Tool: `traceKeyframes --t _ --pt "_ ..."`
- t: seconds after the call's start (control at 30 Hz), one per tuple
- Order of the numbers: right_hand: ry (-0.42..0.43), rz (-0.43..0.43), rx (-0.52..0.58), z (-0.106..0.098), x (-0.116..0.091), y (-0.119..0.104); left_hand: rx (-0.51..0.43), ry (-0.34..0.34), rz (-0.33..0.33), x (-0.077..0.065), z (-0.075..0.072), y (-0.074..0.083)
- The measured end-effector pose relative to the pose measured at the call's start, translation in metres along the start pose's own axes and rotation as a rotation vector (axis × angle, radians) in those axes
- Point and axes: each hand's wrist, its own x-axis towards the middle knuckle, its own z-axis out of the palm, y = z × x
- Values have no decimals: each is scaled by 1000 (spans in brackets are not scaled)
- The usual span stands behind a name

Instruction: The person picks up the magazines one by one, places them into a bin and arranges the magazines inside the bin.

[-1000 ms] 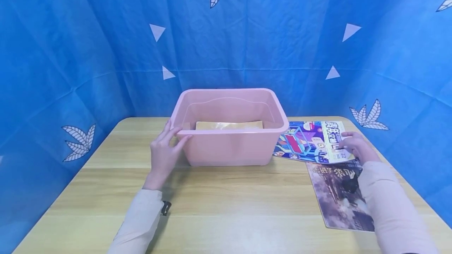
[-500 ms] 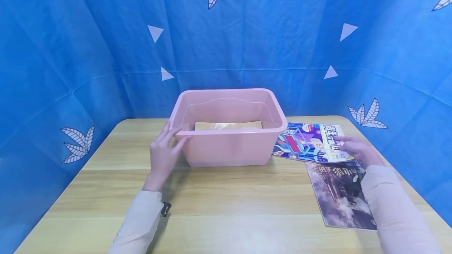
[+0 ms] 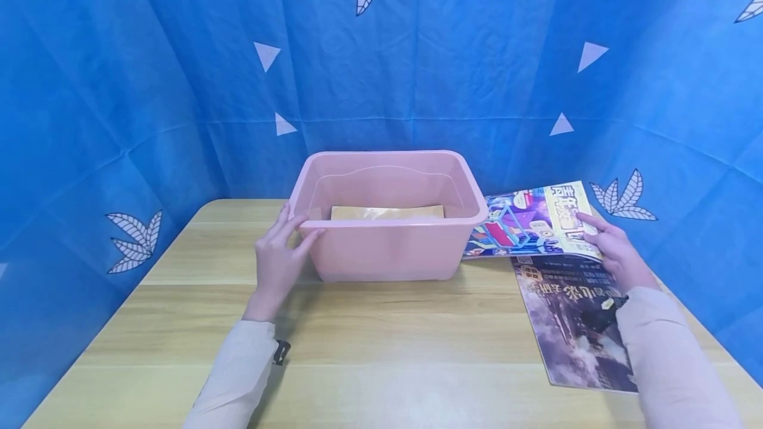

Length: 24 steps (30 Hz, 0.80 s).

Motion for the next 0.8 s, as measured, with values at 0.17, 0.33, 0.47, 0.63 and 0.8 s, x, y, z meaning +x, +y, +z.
traceKeyframes --t 0.17,0.33,0.47,0.63,0.8 --pt "-30 -31 141 -1 -6 -6 -1 8 5 -1 1 -1" --pt "-20 -72 211 5 -10 -18 -3 15 12 0 0 -1" --pt "-39 -107 243 6 -12 -27 -5 21 16 1 0 0" --pt "-63 -139 298 6 -15 -33 -1 19 14 1 0 0" --pt "-56 -159 334 5 -17 -39 1 17 14 0 1 0"
